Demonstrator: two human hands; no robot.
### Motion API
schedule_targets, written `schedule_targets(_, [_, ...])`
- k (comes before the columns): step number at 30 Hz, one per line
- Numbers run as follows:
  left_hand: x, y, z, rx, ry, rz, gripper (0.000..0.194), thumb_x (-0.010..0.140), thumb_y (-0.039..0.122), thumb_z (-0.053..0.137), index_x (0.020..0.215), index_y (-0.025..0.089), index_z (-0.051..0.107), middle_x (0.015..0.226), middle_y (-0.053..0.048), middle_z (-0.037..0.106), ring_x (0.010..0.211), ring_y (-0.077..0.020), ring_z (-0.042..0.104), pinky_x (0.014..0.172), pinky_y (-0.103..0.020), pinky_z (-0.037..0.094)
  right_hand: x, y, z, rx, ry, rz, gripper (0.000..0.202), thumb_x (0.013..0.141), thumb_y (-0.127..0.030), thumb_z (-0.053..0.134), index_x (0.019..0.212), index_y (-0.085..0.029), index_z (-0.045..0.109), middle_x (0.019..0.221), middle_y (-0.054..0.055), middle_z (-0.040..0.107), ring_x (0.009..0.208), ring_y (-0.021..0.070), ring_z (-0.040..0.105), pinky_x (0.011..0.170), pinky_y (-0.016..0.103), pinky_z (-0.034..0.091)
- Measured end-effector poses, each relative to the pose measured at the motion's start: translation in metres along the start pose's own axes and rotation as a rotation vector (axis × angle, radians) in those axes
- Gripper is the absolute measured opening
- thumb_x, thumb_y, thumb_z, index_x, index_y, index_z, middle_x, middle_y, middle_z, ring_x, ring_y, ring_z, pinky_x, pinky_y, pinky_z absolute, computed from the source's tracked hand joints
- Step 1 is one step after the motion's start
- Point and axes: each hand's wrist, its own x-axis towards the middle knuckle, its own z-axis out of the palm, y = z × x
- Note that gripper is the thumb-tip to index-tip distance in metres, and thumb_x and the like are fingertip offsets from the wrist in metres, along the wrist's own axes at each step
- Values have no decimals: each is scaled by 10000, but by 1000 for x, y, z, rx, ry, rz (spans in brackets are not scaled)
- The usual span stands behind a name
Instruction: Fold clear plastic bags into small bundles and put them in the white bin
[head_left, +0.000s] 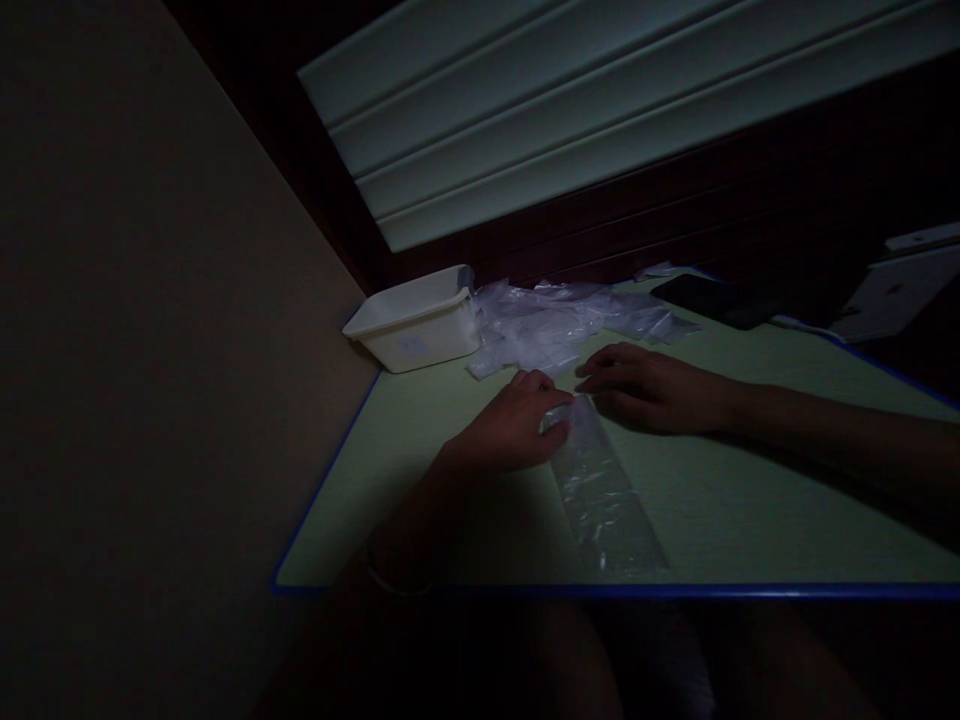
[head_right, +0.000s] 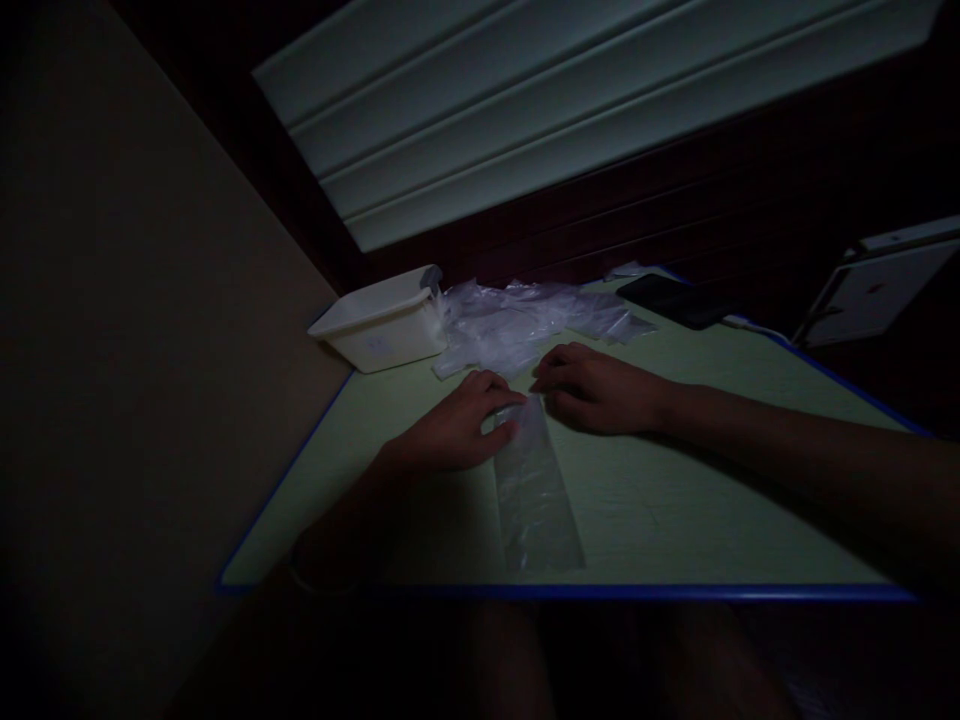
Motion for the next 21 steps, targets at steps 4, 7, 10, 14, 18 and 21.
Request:
schedule_targets(4, [-1, -1, 0, -16, 3, 17, 413, 879, 315, 518, 1265, 181, 579, 1141, -104, 530, 1110, -228, 477, 1021, -380, 392, 0, -3, -2, -4, -14, -34, 306, 854, -253, 527, 1086, -171, 708, 1130, 127, 607, 1054, 255, 576, 925, 391, 464])
schedule_targets(7, [-1, -2, 0, -11, 0, 25, 410, 879, 315, 519, 1258, 173, 582, 1129, -105, 531, 1097, -231, 480, 1017, -385, 393, -1, 0, -1, -59, -45, -44, 295, 856, -250, 519, 1060, -167, 714, 1142, 133, 603, 1060, 257, 577, 920, 393, 469])
schedule_targets(10, [-1, -2, 0, 0, 0, 17, 406, 880, 325, 520, 1253, 179, 582, 1128, -99, 533, 1089, -232, 481, 1009, -393, 395, 0, 3, 0, -82, -6, -33, 301, 853, -242, 515, 1079, -155, 694, 1098, 129, 623, 1024, 250, 589, 906, 390, 478])
schedule_targets(14, [-1, -3, 0, 5, -1, 8, 420, 878, 342, 525, 1262, 180, 576, 1142, -100, 529, 1096, -239, 476, 1011, -401, 389, 0, 2, -1, -61, 8, -42, 297, 849, -226, 513, 1084, -150, 677, 1082, 121, 629, 1006, 240, 590, 899, 379, 482])
schedule_targets(18, [-1, -3, -1, 7, -12, 0, 429, 878, 346, 520, 1263, 166, 572, 1140, -107, 529, 1098, -244, 475, 1020, -406, 381, 0, 0, 0, -84, -62, -70, 310, 860, -228, 507, 1101, -149, 687, 1126, 135, 608, 1057, 247, 573, 919, 390, 472])
schedule_targets(21, [-1, -3, -1, 2, -6, -5, 426, 876, 352, 522, 1259, 173, 571, 1139, -103, 527, 1104, -246, 473, 1013, -403, 388, 0, -1, 1, -103, -67, -64, 309, 875, -250, 500, 1102, -163, 692, 1156, 137, 598, 1073, 254, 568, 929, 406, 467])
